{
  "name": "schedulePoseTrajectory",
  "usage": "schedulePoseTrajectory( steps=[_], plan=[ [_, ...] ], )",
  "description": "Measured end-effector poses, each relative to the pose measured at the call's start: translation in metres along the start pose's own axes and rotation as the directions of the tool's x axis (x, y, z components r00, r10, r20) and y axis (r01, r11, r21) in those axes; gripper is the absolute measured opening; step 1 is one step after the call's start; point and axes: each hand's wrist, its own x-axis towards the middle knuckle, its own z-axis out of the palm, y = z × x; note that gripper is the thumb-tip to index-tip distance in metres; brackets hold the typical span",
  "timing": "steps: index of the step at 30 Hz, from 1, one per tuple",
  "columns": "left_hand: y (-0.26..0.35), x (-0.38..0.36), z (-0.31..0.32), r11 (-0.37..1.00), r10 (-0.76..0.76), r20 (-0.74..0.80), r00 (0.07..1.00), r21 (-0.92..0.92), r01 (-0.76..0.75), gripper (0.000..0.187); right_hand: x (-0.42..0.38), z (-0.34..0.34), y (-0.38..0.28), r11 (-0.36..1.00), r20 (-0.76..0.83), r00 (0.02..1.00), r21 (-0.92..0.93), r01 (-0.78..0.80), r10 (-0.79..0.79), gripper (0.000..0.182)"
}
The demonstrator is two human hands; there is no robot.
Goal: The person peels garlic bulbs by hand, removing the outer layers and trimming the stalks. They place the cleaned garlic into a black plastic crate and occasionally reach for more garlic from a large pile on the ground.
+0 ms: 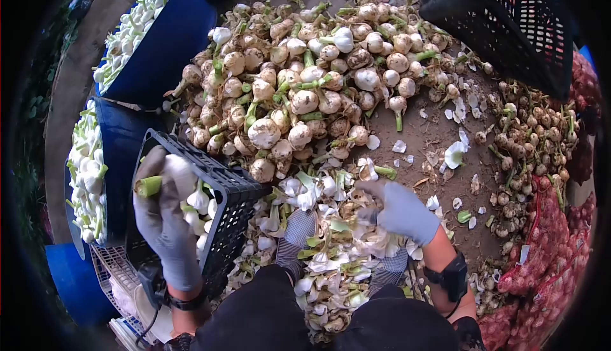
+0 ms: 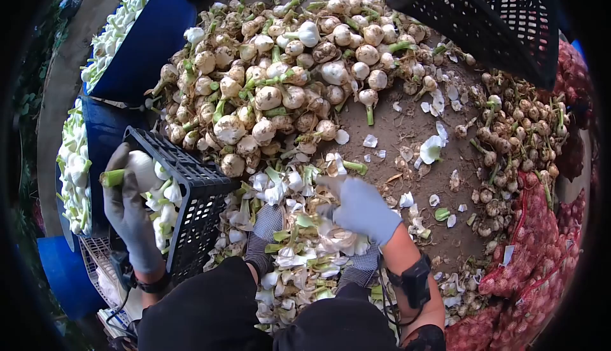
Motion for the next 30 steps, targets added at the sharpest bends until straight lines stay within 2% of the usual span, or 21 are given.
schedulePoseTrajectory(
  steps=[1,2,3,5,7,8,11,13,15,17,18,19,20,21,22,23,24,25,27,29,30],
  plan=[
    [-0.004,0.004,-0.013,1.0,-0.027,-0.057,0.998,-0.013,0.026,0.04,0.025,-0.008,0.013,0.999,-0.176,0.984,-0.028,0.018,-0.022,0.042],
    [0.007,0.006,-0.01,0.988,0.089,-0.107,0.99,0.134,-0.074,0.044,0.06,-0.014,0.029,1.0,-0.371,0.929,-0.015,-0.006,0.0,0.037],
    [0.021,0.007,-0.001,0.947,0.212,-0.146,0.966,0.277,-0.166,0.048,0.091,-0.028,0.028,0.976,-0.566,0.824,-0.198,-0.095,-0.035,0.039],
    [0.037,-0.004,0.026,0.971,0.149,-0.017,0.989,-0.185,-0.15,0.051,0.151,-0.051,0.03,0.833,-0.599,0.799,-0.413,-0.368,0.056,0.057],
    [0.027,-0.003,0.055,0.993,0.116,0.27,0.956,-0.047,-0.108,0.04,0.195,-0.054,0.042,0.777,-0.447,0.85,-0.416,-0.472,0.278,0.063],
    [0.02,-0.004,0.078,0.983,0.017,0.375,0.927,-0.176,0.053,0.035,0.206,-0.048,0.057,0.878,-0.403,0.848,-0.182,-0.443,0.344,0.065],
    [-0.019,-0.017,0.121,0.859,-0.245,0.608,0.755,-0.224,0.459,0.034,0.193,-0.05,0.052,0.934,-0.463,0.828,-0.003,-0.358,0.316,0.051],
    [-0.035,-0.028,0.137,0.773,-0.317,0.63,0.709,-0.261,0.578,0.041,0.161,-0.029,0.041,0.951,-0.582,0.755,0.133,-0.279,0.303,0.047],
    [-0.044,-0.035,0.146,0.721,-0.33,0.639,0.695,-0.305,0.622,0.057,0.113,-0.005,0.024,0.872,-0.516,0.799,0.489,-0.019,0.307,0.053],
    [-0.038,-0.045,0.154,0.515,-0.346,0.743,0.572,-0.359,0.778,0.078,0.057,0.012,-0.012,0.989,-0.485,0.874,0.144,0.038,0.037,0.056],
    [-0.032,-0.044,0.153,0.359,-0.309,0.848,0.43,-0.314,0.879,0.085,0.04,0.021,-0.02,0.972,-0.474,0.875,0.146,0.185,-0.096,0.057],
    [-0.042,-0.053,0.155,0.316,-0.305,0.844,0.442,-0.348,0.883,0.085,0.028,0.033,-0.026,0.928,-0.462,0.856,0.157,0.337,-0.233,0.059],
    [-0.041,-0.055,0.149,0.418,-0.304,0.828,0.471,-0.328,0.847,0.082,0.018,0.044,-0.024,0.858,-0.446,0.889,0.411,0.309,-0.106,0.062],
    [-0.04,-0.056,0.144,0.517,-0.297,0.813,0.501,-0.304,0.8,0.079,0.008,0.044,-0.02,0.301,-0.185,0.971,0.944,0.134,0.148,0.059],
    [-0.034,-0.056,0.141,0.681,-0.307,0.813,0.494,-0.175,0.711,0.075,0.0,0.046,-0.009,0.412,-0.192,0.968,0.905,0.11,0.163,0.056],
    [-0.04,-0.061,0.139,0.851,-0.145,0.816,0.559,-0.185,0.491,0.074,-0.004,0.051,0.0,0.517,-0.199,0.964,0.852,0.082,0.176,0.053],
    [-0.041,-0.064,0.138,0.953,0.071,0.836,0.544,-0.218,0.211,0.073,-0.008,0.061,0.001,0.285,-0.16,0.965,0.954,0.096,0.21,0.033],
    [-0.035,-0.065,0.139,0.962,0.27,0.847,0.457,-0.262,-0.081,0.072,-0.013,0.062,-0.001,0.272,-0.151,0.966,0.958,0.091,0.208,0.033],
    [-0.033,-0.074,0.136,0.977,0.201,0.882,0.427,-0.209,-0.028,0.07,-0.025,0.056,-0.004,0.424,0.107,0.949,0.875,-0.231,0.295,0.031],
    [-0.03,-0.074,0.14,0.935,-0.028,0.907,0.42,-0.125,0.332,0.068,-0.02,0.058,-0.006,0.406,0.099,0.922,0.876,-0.259,0.374,0.032],
    [-0.024,-0.074,0.138,0.716,-0.246,0.904,0.35,-0.074,0.694,0.067,-0.015,0.058,-0.007,0.336,0.086,0.933,0.918,-0.21,0.349,0.034]
  ],
)
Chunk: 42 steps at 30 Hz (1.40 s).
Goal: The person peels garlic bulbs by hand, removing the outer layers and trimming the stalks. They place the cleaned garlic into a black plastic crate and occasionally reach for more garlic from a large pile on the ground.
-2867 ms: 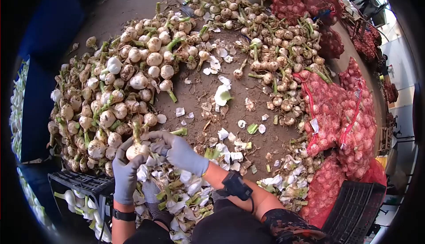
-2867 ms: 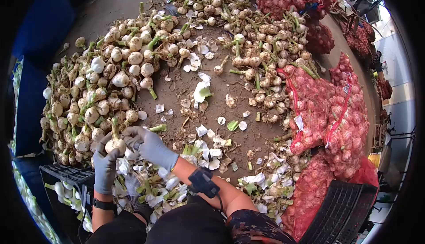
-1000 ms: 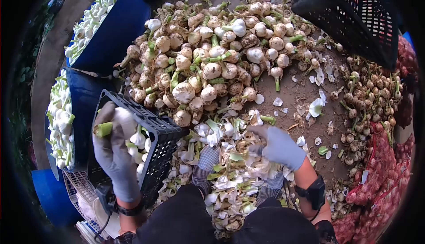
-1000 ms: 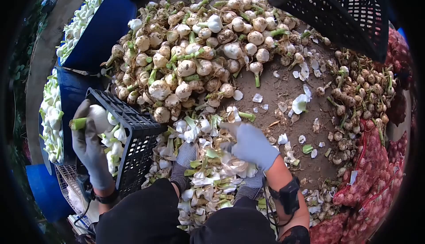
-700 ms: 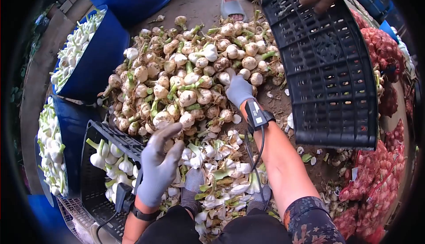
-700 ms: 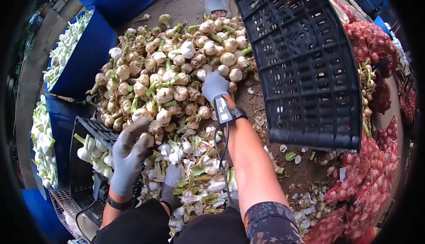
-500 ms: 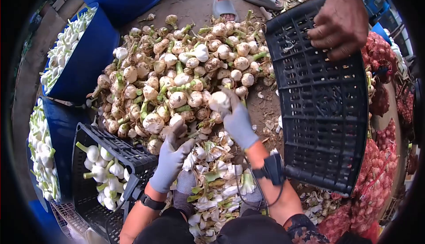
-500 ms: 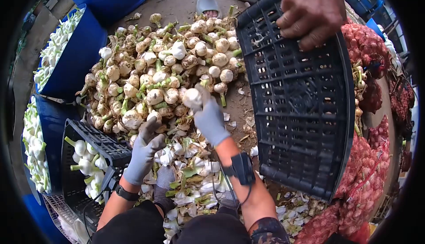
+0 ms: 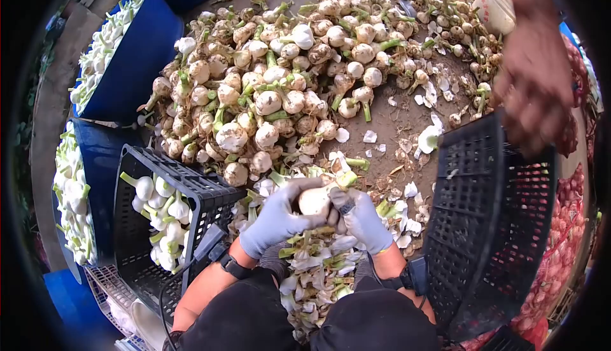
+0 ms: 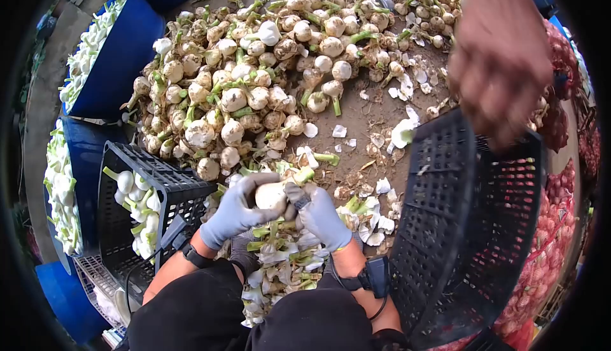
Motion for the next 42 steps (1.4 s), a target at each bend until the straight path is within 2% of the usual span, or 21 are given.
schedulePoseTrajectory(
  steps=[1,2,6,11,13,15,16,17,18,19,20,22,23,25,27,29,31,33,37,39,42],
  plan=[
    [-0.007,0.002,-0.001,0.995,0.027,-0.078,0.997,-0.09,-0.034,0.067,0.003,0.003,0.0,0.995,0.014,1.0,0.097,0.018,-0.019,0.037],
    [-0.013,0.003,-0.004,0.991,0.132,-0.099,0.986,0.047,-0.128,0.069,0.005,0.006,-0.009,0.993,0.01,0.995,-0.068,0.099,-0.098,0.038],
    [-0.01,0.006,-0.011,0.905,0.327,-0.066,0.943,0.309,-0.292,0.073,0.004,0.01,-0.013,0.988,0.01,0.99,0.074,0.139,-0.14,0.032],
    [0.0,0.007,-0.004,0.967,0.177,-0.143,0.974,-0.156,-0.199,0.078,-0.018,0.012,-0.025,0.991,0.042,0.994,0.092,0.094,-0.098,0.021],
    [0.01,-0.002,0.003,0.872,0.099,-0.1,0.99,-0.47,-0.134,0.075,-0.009,0.009,-0.003,0.956,-0.025,0.959,-0.092,0.278,-0.281,0.018],
    [0.002,0.0,-0.002,0.809,0.016,-0.093,0.995,-0.584,-0.068,0.065,0.001,0.007,0.005,0.415,-0.013,0.633,-0.765,0.493,-0.774,0.019],
    [-0.002,0.002,-0.008,0.795,0.077,0.017,0.997,-0.605,-0.051,0.062,0.004,0.004,0.001,0.355,0.01,0.622,-0.814,0.46,-0.783,0.018],
    [0.005,0.001,-0.001,0.763,0.005,-0.042,0.999,-0.646,-0.031,0.066,0.009,0.002,-0.003,0.424,-0.011,0.635,-0.754,0.503,-0.772,0.02],
    [-0.003,0.003,-0.006,0.732,0.075,-0.034,0.997,-0.677,-0.078,0.067,0.019,0.01,0.007,0.759,-0.186,0.739,-0.253,0.6,-0.647,0.026],
    [-0.006,0.002,-0.014,0.806,0.083,0.08,0.993,-0.592,-0.02,0.07,0.007,0.02,-0.01,0.848,-0.161,0.84,0.022,0.529,-0.519,0.036],
    [-0.007,0.002,-0.009,0.936,0.199,-0.018,0.98,-0.292,-0.196,0.075,0.008,0.015,-0.011,0.881,-0.108,0.875,-0.019,0.473,-0.472,0.034],
    [-0.005,0.006,-0.006,0.883,0.43,-0.102,0.897,0.255,-0.394,0.067,0.004,0.016,-0.023,0.941,-0.053,0.94,0.026,0.337,-0.336,0.022],
    [0.003,0.002,-0.014,0.875,0.446,-0.116,0.887,0.263,-0.406,0.067,0.004,0.019,-0.029,0.936,-0.034,0.936,0.018,0.35,-0.35,0.022],
    [0.023,-0.016,-0.032,0.986,-0.041,0.159,0.986,-0.154,0.065,0.058,0.001,0.027,-0.039,0.975,-0.087,0.972,-0.057,0.214,-0.218,0.024],
    [0.036,-0.018,-0.024,0.907,0.111,-0.113,0.987,-0.394,-0.147,0.054,-0.014,0.036,-0.056,0.968,0.114,0.962,0.049,0.246,-0.25,0.023],
    [0.05,-0.019,-0.036,0.984,0.179,-0.284,0.942,0.027,-0.179,0.051,-0.026,0.05,-0.068,0.92,0.12,0.927,-0.128,0.369,-0.355,0.024],
    [0.068,-0.028,-0.031,0.85,0.521,-0.293,0.801,0.101,-0.516,0.04,-0.038,0.058,-0.081,0.634,0.076,0.83,-0.608,0.477,-0.552,0.032],
    [0.081,-0.042,-0.035,0.536,0.773,-0.052,0.632,0.586,-0.607,0.056,-0.054,0.077,-0.109,0.837,0.186,0.884,-0.287,0.466,-0.429,0.027],
    [0.119,-0.08,-0.031,0.856,0.517,-0.239,0.822,0.124,-0.502,0.043,-0.095,0.1,-0.149,0.751,0.317,0.869,-0.444,0.49,-0.38,0.02],
    [0.126,-0.104,-0.03,0.749,0.483,-0.323,0.814,-0.328,-0.575,0.036,-0.096,0.088,-0.16,0.419,0.339,0.757,-0.672,0.61,-0.559,0.016],
    [0.121,-0.143,-0.033,0.469,0.593,-0.215,0.776,-0.691,-0.55,0.032,-0.123,0.105,-0.183,0.196,0.309,0.715,-0.826,0.529,-0.627,0.013]
  ],
)
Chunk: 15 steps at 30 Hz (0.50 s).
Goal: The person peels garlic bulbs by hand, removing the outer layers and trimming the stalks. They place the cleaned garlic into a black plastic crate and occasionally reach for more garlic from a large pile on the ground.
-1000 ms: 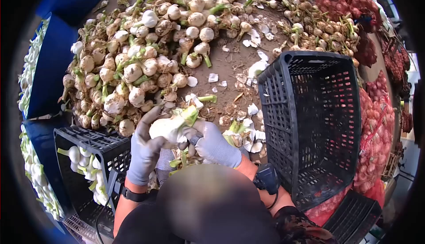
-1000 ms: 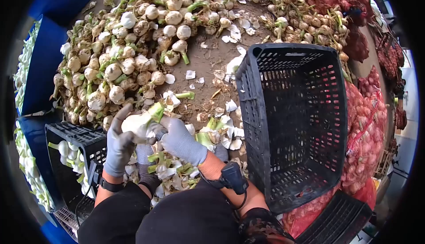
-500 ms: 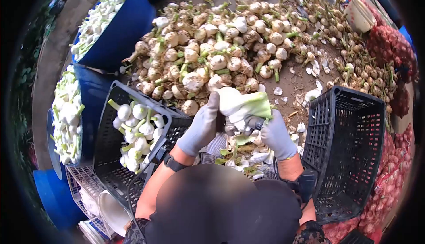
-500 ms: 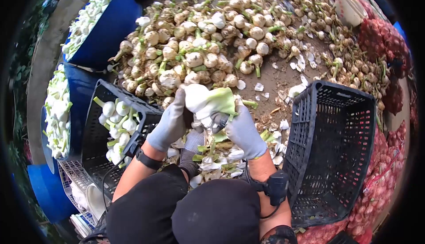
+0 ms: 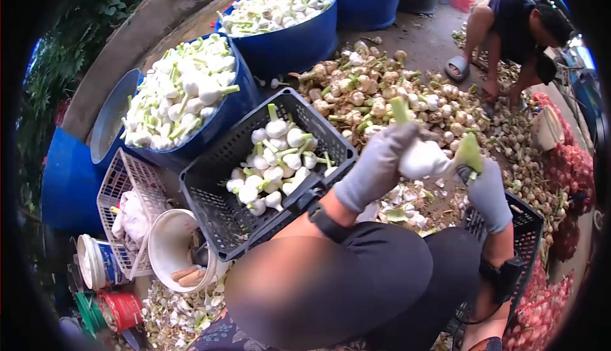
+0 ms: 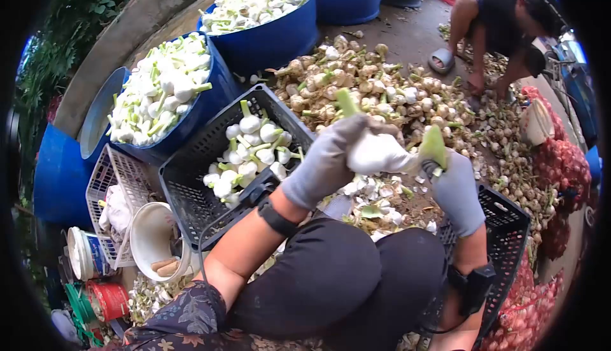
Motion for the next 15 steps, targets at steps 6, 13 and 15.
schedulePoseTrajectory(
  steps=[6,13,15],
  plan=[
    [0.057,-0.033,-0.01,0.942,0.281,-0.098,0.955,0.216,-0.255,0.053,-0.036,-0.023,-0.019,0.953,0.466,0.858,-0.29,-0.083,0.216,0.019],
    [0.112,-0.092,-0.107,0.508,0.765,-0.341,0.547,0.841,-0.187,0.023,-0.064,0.002,0.028,0.916,0.49,0.818,-0.388,-0.105,0.301,0.028],
    [0.132,-0.11,-0.131,-0.041,0.798,-0.138,0.586,0.958,0.282,0.033,-0.076,0.019,0.051,0.966,0.603,0.775,0.027,-0.256,0.188,0.048]
  ],
)
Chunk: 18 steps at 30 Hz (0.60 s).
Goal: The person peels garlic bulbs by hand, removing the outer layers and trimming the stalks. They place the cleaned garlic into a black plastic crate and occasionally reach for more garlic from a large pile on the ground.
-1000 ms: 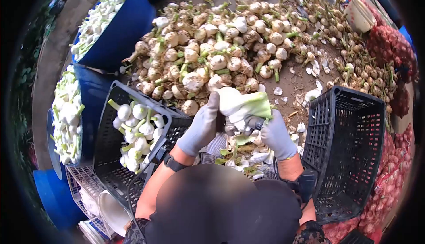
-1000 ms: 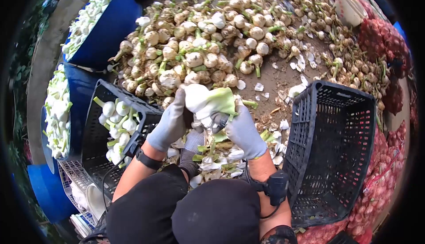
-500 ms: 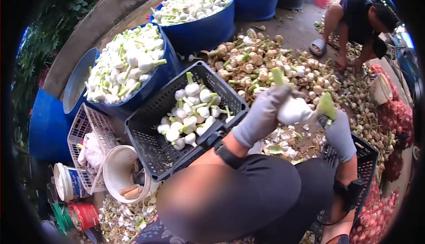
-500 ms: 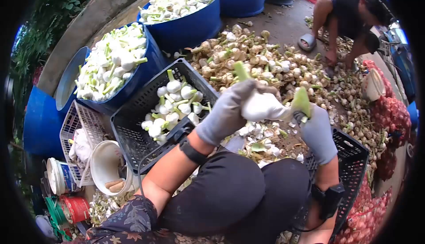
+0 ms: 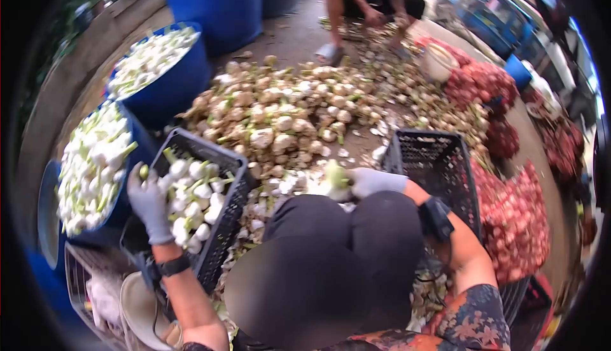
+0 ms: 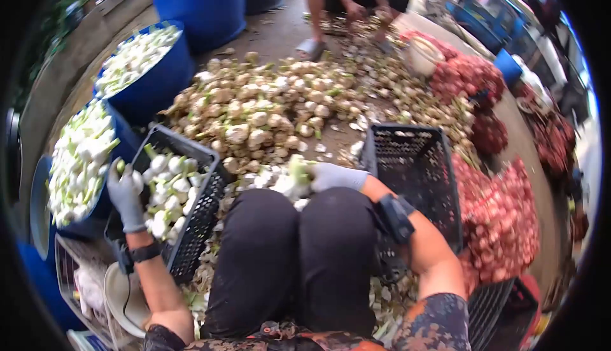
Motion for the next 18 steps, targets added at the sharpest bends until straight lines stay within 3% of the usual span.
schedulePoseTrajectory(
  steps=[1,2,3,4,6,8,10,11,12,13,15,16,18],
  plan=[
    [-0.018,0.002,0.001,0.93,0.248,-0.087,0.965,0.3,-0.212,0.043,-0.004,0.009,0.012,0.862,-0.038,0.999,0.507,0.02,-0.001,0.066],
    [-0.001,-0.001,0.005,0.966,0.197,-0.078,0.977,0.185,-0.18,0.045,-0.014,0.003,0.023,0.956,-0.217,0.965,0.22,0.194,-0.146,0.064],
    [0.008,0.0,0.015,0.826,-0.163,0.265,0.95,-0.49,0.278,0.042,-0.025,0.002,0.027,0.981,-0.345,0.938,0.189,0.032,0.036,0.059],
    [0.05,-0.009,0.022,0.782,-0.056,0.302,0.952,-0.579,0.23,0.038,-0.039,0.003,0.04,0.99,-0.528,0.844,-0.036,-0.134,0.095,0.054],
    [0.124,-0.018,0.041,0.771,0.126,0.512,0.85,-0.59,0.241,0.04,-0.088,0.003,0.069,0.956,-0.76,0.638,-0.081,-0.283,0.125,0.049],
    [0.199,-0.032,0.061,0.835,0.268,0.631,0.728,-0.529,0.151,0.038,-0.148,-0.002,0.108,0.878,-0.92,0.363,-0.045,-0.476,0.149,0.048],
    [0.244,-0.045,0.092,0.867,0.389,0.768,0.509,-0.492,0.08,0.035,-0.209,-0.008,0.156,0.607,-0.974,0.147,-0.012,-0.795,0.172,0.056],
    [0.262,-0.055,0.112,0.869,0.459,0.798,0.39,-0.495,-0.009,0.033,-0.235,-0.006,0.187,0.543,-0.982,0.061,0.046,-0.838,0.177,0.062],
    [0.287,-0.065,0.127,0.951,0.276,0.934,0.227,-0.299,0.076,0.031,-0.253,-0.002,0.217,0.48,-0.984,-0.02,0.103,-0.871,0.176,0.068],
    [0.282,-0.076,0.159,0.934,0.351,0.931,0.105,-0.356,0.038,0.031,-0.266,0.001,0.236,0.446,-0.958,-0.045,0.172,-0.878,0.282,0.069],
    [0.263,-0.101,0.221,0.967,0.242,0.963,-0.121,-0.25,-0.057,0.038,-0.273,-0.002,0.249,0.409,-0.816,-0.082,0.37,-0.834,0.572,0.067],
    [0.248,-0.118,0.249,0.963,0.247,0.947,-0.206,-0.264,-0.057,0.041,-0.276,-0.006,0.258,0.487,-0.782,-0.051,0.437,-0.756,0.621,0.056],
    [0.239,-0.15,0.286,0.996,0.055,0.914,-0.403,-0.024,0.082,0.052,-0.274,-0.021,0.246,0.485,-0.784,-0.007,0.391,-0.782,0.62,0.042]
  ],
)
